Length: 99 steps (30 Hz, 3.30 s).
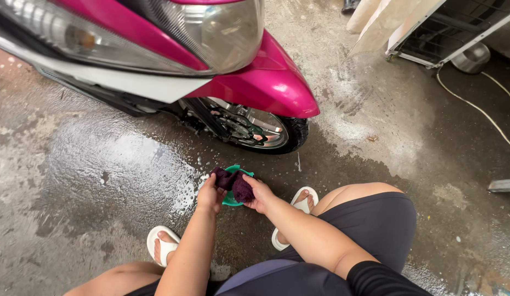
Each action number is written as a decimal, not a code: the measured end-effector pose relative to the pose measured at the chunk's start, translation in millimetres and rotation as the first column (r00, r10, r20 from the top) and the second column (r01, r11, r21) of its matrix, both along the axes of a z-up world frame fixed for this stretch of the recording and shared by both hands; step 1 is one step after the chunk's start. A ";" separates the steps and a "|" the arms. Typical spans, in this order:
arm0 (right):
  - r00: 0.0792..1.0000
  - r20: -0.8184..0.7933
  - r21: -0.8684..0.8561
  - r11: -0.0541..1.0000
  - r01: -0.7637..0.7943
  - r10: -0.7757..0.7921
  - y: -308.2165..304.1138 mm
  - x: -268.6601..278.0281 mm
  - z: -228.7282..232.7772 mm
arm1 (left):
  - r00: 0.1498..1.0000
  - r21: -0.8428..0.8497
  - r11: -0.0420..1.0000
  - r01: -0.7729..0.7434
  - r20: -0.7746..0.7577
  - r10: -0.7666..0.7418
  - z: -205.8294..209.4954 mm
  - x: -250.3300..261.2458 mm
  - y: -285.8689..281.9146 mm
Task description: The person washes the front wheel and lower body panels of a pink motorcycle using a purple cloth and a green scoop. They repeatedly dip the cloth into the scoop, wipe the wheel rim and brake disc, then wipe the adjacent bodywork, continuing this cycle throughout the clip.
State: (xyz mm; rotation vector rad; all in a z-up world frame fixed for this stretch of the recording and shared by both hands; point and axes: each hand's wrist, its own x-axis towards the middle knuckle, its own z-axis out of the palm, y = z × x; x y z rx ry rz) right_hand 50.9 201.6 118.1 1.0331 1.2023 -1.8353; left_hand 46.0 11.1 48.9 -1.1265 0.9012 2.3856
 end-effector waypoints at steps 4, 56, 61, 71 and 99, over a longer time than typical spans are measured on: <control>0.999 -0.017 0.002 0.999 0.046 -0.046 3.0 4.8 0.3 | 0.999 -0.017 1.000 0.015 0.043 -0.015 -3.2 3.5 -1.3; 0.996 0.091 -0.336 0.941 0.029 0.001 29.9 -30.4 -69.9 | 0.969 0.037 0.980 -0.196 0.161 0.188 -40.2 -62.5 12.9; 0.996 0.063 -0.481 0.873 0.081 -0.058 32.4 -52.3 -109.6 | 0.962 -0.339 0.941 0.011 0.261 0.082 -82.0 -118.0 17.9; 0.984 0.028 -0.368 0.913 0.175 -0.177 24.8 -79.5 -110.2 | 0.938 -0.830 0.498 0.252 0.083 -0.337 -137.7 -150.6 38.4; 0.941 -0.336 0.092 0.996 -0.001 0.032 23.6 -93.0 -128.2 | 0.297 -0.875 -0.433 0.217 0.482 -0.825 -81.1 -142.2 39.1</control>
